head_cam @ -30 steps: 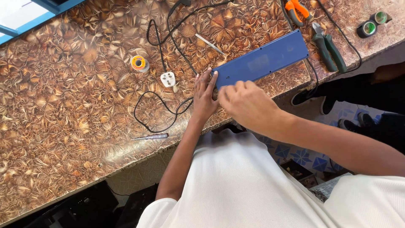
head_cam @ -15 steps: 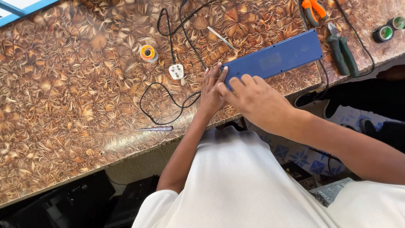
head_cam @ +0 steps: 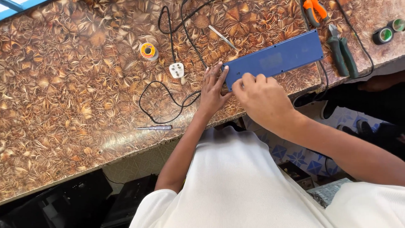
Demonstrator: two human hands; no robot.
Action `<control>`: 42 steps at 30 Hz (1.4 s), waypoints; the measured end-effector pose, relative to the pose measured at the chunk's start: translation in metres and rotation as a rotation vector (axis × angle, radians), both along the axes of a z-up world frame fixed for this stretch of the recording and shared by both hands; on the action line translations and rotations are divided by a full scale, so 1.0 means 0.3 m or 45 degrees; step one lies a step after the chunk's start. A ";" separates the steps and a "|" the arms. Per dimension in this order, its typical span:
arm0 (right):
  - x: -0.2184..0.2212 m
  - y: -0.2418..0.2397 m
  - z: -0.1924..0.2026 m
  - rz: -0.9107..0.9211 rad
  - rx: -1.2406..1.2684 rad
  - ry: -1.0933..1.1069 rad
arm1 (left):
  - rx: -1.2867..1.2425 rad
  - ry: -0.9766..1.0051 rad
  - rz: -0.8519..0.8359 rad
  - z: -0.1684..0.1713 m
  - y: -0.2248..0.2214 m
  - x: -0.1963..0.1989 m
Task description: The person unscrews the screws on the back of a blue power strip casing with a screwdriver, removes the screws, and opens the casing. They then take a multimeter, attach its red and black probes, and hold the probes near the power strip's sockets to test it.
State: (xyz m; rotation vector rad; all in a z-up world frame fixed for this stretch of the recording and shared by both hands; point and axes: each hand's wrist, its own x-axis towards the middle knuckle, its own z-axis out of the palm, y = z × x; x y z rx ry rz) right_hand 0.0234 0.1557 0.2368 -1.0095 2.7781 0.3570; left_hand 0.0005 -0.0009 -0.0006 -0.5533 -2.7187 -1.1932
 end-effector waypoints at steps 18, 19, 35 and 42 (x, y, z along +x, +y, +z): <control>-0.024 0.033 -0.026 0.156 -0.499 0.086 | 0.010 0.094 -0.013 0.034 -0.002 -0.001; -0.033 0.034 -0.030 0.041 -0.441 -0.016 | 0.011 0.083 -0.010 0.041 0.000 0.001; -0.004 -0.021 -0.060 0.070 -0.389 0.198 | -0.045 0.185 -0.012 -0.011 0.007 -0.019; -0.056 0.040 -0.065 0.076 -0.636 0.101 | -0.002 0.124 0.013 0.039 0.012 -0.007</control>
